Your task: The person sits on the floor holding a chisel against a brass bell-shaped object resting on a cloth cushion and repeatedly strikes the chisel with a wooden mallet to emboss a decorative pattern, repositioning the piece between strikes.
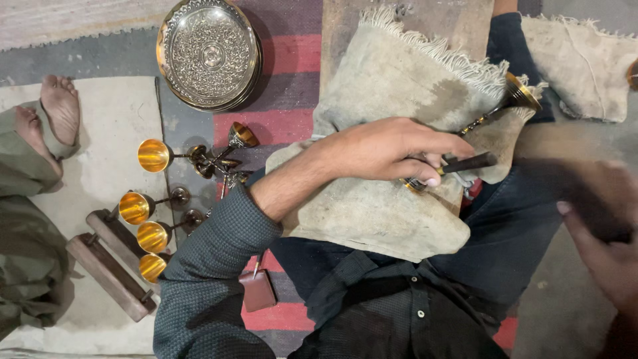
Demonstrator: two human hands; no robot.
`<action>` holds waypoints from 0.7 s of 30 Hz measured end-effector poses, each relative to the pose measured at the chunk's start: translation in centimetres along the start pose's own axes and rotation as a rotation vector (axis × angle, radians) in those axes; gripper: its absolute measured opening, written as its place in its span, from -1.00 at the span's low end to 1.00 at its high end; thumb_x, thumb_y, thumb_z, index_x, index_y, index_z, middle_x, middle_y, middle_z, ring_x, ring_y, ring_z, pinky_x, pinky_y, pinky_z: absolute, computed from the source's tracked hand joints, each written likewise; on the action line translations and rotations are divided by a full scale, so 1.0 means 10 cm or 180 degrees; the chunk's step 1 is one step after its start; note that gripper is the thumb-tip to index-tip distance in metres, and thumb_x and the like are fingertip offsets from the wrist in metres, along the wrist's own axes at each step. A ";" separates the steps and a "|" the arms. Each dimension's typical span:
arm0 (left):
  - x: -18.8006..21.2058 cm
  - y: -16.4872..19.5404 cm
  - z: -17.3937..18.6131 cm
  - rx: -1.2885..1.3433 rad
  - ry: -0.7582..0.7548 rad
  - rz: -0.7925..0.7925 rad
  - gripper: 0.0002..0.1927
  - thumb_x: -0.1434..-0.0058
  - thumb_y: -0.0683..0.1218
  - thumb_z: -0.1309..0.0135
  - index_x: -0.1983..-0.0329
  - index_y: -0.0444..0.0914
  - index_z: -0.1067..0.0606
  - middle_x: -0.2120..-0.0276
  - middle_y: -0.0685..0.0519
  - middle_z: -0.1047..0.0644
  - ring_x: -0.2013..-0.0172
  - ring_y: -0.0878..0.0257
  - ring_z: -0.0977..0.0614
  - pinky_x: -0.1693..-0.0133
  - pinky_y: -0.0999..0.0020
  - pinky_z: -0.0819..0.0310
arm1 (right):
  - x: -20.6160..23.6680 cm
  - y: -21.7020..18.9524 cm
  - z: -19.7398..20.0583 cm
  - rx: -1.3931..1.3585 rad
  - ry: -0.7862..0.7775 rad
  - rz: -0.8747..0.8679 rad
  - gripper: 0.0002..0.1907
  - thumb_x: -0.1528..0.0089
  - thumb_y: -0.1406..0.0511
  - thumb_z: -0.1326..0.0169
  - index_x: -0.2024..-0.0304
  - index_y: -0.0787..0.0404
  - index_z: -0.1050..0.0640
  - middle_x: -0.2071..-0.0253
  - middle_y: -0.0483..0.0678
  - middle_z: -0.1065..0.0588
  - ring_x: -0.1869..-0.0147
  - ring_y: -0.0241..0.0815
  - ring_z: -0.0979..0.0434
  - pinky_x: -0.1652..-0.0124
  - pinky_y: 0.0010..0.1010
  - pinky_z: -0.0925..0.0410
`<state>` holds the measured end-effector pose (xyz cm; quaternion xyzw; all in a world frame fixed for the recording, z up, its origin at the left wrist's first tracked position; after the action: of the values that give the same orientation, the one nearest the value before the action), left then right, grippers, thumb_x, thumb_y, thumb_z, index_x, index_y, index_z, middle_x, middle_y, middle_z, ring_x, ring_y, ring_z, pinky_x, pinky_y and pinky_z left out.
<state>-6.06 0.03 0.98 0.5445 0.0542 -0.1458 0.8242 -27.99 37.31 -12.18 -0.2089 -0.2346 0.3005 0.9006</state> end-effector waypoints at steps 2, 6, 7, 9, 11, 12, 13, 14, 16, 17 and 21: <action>0.01 0.00 0.00 0.0098 -0.0025 0.0009 -0.46 -0.37 0.01 -0.21 -0.38 -0.12 -0.37 0.15 0.05 -0.67 0.11 0.21 -0.74 0.09 0.21 -0.60 | -0.03 -0.06 0.01 0.0071 -0.0017 0.0034 -0.82 -0.54 0.36 -0.07 0.02 0.40 -0.40 0.33 0.18 -0.39 0.34 0.00 -0.41 0.34 -0.25 -0.39; 0.02 0.01 0.00 0.0209 0.0028 -0.0037 -0.47 -0.39 0.01 -0.20 -0.38 -0.12 -0.37 0.12 0.04 -0.66 0.10 0.23 -0.75 0.09 0.24 -0.62 | -0.09 -0.49 0.10 0.0269 0.0042 0.0454 -0.75 -0.51 0.32 -0.07 -0.08 0.41 -0.40 0.22 0.16 -0.44 0.23 -0.05 -0.48 0.24 -0.31 -0.43; 0.02 -0.01 0.00 0.0216 -0.0028 0.0048 -0.47 -0.37 0.01 -0.21 -0.38 -0.12 -0.38 0.16 0.05 -0.66 0.13 0.23 -0.75 0.11 0.24 -0.62 | -0.12 -0.61 0.12 0.0346 0.0024 0.0583 -0.72 -0.50 0.31 -0.08 -0.11 0.41 -0.40 0.20 0.15 -0.45 0.21 -0.06 -0.50 0.22 -0.32 -0.45; 0.03 -0.06 -0.01 0.0247 -0.0124 0.0230 -0.46 -0.34 0.01 -0.22 -0.36 -0.12 -0.40 0.25 0.06 -0.67 0.18 0.23 -0.75 0.13 0.24 -0.62 | -0.14 -0.84 0.18 0.0473 0.0076 0.0902 -0.67 -0.48 0.28 -0.08 -0.16 0.42 -0.40 0.14 0.14 -0.48 0.15 -0.09 -0.54 0.17 -0.35 -0.47; 0.03 -0.04 0.00 0.0335 -0.0078 0.0087 -0.47 -0.38 -0.01 -0.20 -0.38 -0.13 -0.37 0.20 0.08 -0.68 0.14 0.25 -0.76 0.10 0.27 -0.63 | -0.18 -0.99 0.24 0.0428 0.0208 0.1006 -0.62 -0.46 0.27 -0.10 -0.20 0.43 -0.41 0.11 0.14 -0.51 0.13 -0.10 -0.57 0.14 -0.36 -0.48; 0.03 -0.03 0.00 0.0374 -0.0056 0.0017 -0.47 -0.39 -0.01 -0.19 -0.39 -0.13 -0.36 0.17 0.09 -0.69 0.12 0.26 -0.77 0.09 0.28 -0.63 | -0.19 -1.01 0.27 0.0361 0.0294 0.0949 -0.59 -0.45 0.26 -0.12 -0.21 0.45 -0.42 0.11 0.14 -0.52 0.13 -0.10 -0.59 0.13 -0.35 -0.47; 0.03 -0.02 0.01 0.0338 -0.0018 -0.0027 -0.47 -0.40 -0.02 -0.19 -0.39 -0.14 -0.36 0.18 0.08 -0.68 0.13 0.25 -0.76 0.09 0.27 -0.63 | -0.25 -0.88 0.23 0.0494 0.0177 0.0246 -0.68 -0.47 0.26 -0.14 -0.04 0.44 -0.45 0.23 0.17 -0.52 0.24 -0.03 -0.60 0.17 -0.25 -0.49; 0.04 -0.02 0.01 0.0312 0.0020 -0.0065 -0.46 -0.40 -0.02 -0.20 -0.40 -0.15 -0.36 0.19 0.08 -0.68 0.14 0.24 -0.76 0.09 0.27 -0.62 | -0.24 -0.87 0.25 0.0516 0.0126 0.0197 -0.72 -0.47 0.27 -0.13 0.00 0.43 -0.47 0.24 0.16 -0.53 0.25 -0.03 -0.60 0.17 -0.24 -0.49; 0.05 -0.02 0.01 0.0332 0.0034 -0.0095 -0.47 -0.41 -0.02 -0.19 -0.40 -0.16 -0.36 0.20 0.08 -0.68 0.14 0.24 -0.76 0.09 0.27 -0.63 | -0.22 -1.01 0.27 0.0451 0.0101 0.0759 -0.73 -0.44 0.29 -0.09 -0.07 0.39 -0.51 0.15 0.11 -0.54 0.15 -0.10 -0.60 0.10 -0.30 -0.48; 0.05 -0.03 0.00 0.0374 0.0000 -0.0091 -0.47 -0.42 -0.02 -0.17 -0.40 -0.16 -0.35 0.19 0.10 -0.69 0.14 0.25 -0.77 0.09 0.27 -0.63 | -0.22 -1.03 0.27 0.0348 0.0090 0.0870 -0.72 -0.44 0.29 -0.08 -0.11 0.37 -0.52 0.11 0.08 -0.55 0.11 -0.13 -0.60 0.07 -0.32 -0.48; 0.06 -0.09 0.01 0.0417 -0.0045 0.0036 -0.46 -0.39 0.00 -0.20 -0.37 -0.17 -0.36 0.27 0.11 -0.69 0.21 0.25 -0.77 0.13 0.27 -0.63 | -0.29 -0.82 0.23 0.0081 -0.0072 0.0261 -0.72 -0.47 0.30 -0.13 -0.14 0.35 -0.54 0.13 0.07 -0.59 0.08 -0.13 -0.62 0.02 -0.27 -0.49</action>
<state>-5.78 -0.47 0.12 0.5964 0.0356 -0.1482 0.7880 -27.67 29.99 -6.89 -0.2035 -0.2322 0.3425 0.8874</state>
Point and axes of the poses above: each hand's wrist, its own x-axis away from the middle knuckle, its own z-axis out of the back of the hand, y = z × x, the point moved 8 cm from there along -x, towards the middle knuckle
